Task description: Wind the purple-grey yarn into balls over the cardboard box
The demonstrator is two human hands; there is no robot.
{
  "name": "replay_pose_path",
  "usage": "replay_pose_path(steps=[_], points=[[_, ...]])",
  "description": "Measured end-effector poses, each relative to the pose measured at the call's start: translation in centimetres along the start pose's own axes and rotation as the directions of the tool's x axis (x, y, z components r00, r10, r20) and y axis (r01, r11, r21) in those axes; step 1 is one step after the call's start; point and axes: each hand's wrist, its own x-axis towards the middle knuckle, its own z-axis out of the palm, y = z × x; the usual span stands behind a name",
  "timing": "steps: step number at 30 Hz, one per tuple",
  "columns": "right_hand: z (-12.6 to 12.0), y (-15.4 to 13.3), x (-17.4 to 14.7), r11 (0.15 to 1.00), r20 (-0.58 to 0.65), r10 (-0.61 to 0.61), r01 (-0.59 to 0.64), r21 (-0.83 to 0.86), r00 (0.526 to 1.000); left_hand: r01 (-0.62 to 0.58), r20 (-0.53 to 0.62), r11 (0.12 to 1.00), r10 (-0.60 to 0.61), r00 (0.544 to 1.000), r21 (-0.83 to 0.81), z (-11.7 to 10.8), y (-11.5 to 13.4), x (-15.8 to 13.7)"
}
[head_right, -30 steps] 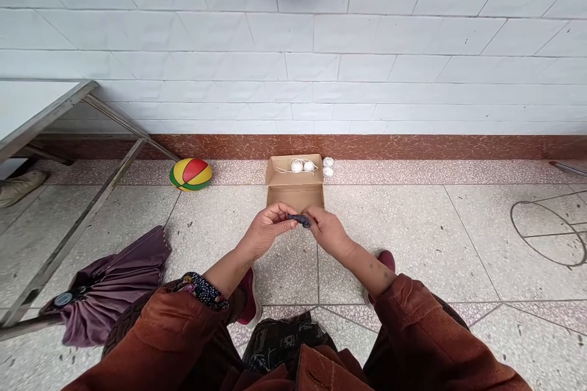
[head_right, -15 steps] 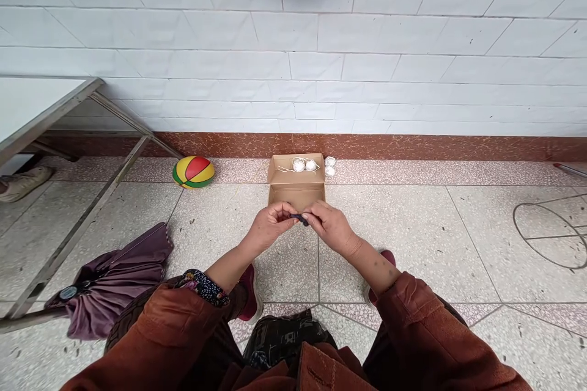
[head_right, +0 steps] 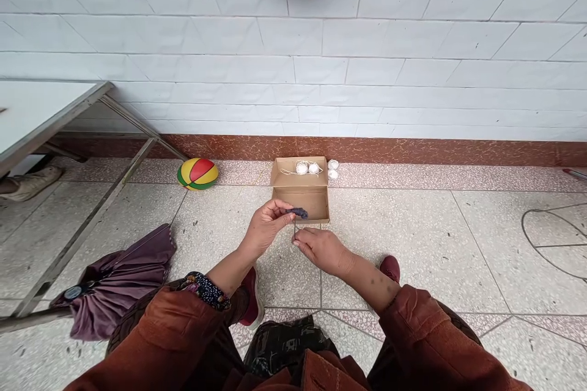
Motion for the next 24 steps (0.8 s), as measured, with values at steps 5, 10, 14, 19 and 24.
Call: replay_pose_path(steps=[5,10,14,19,24], points=[[-2.2,0.0,-0.1,0.997,-0.137,-0.028,0.017,-0.076,0.99,-0.06,0.015,0.988,0.058,0.998,0.141,-0.3,-0.6,0.2],[-3.5,1.4,0.5,0.993,-0.332,0.108,-0.12,-0.015,0.937,-0.01,0.166,0.985,-0.019,0.986,0.17,0.2,-0.3,-0.2],[-2.5,2.2,0.8,0.98,-0.347,0.198,-0.181,0.079,0.917,0.085,0.29,0.995,-0.098,0.952,0.058,0.7,0.5,-0.8],[-0.2,1.4,0.5,0.975,-0.177,0.222,-0.213,0.07,0.959,0.042,0.106,0.996,-0.034,0.994,-0.075,0.8,0.6,-0.8],[-0.3,-0.4,0.1,0.999,-0.057,0.015,-0.013,0.038,0.998,-0.033,-0.075,0.999,0.035,0.997,0.029,0.0,-0.3,0.2]])
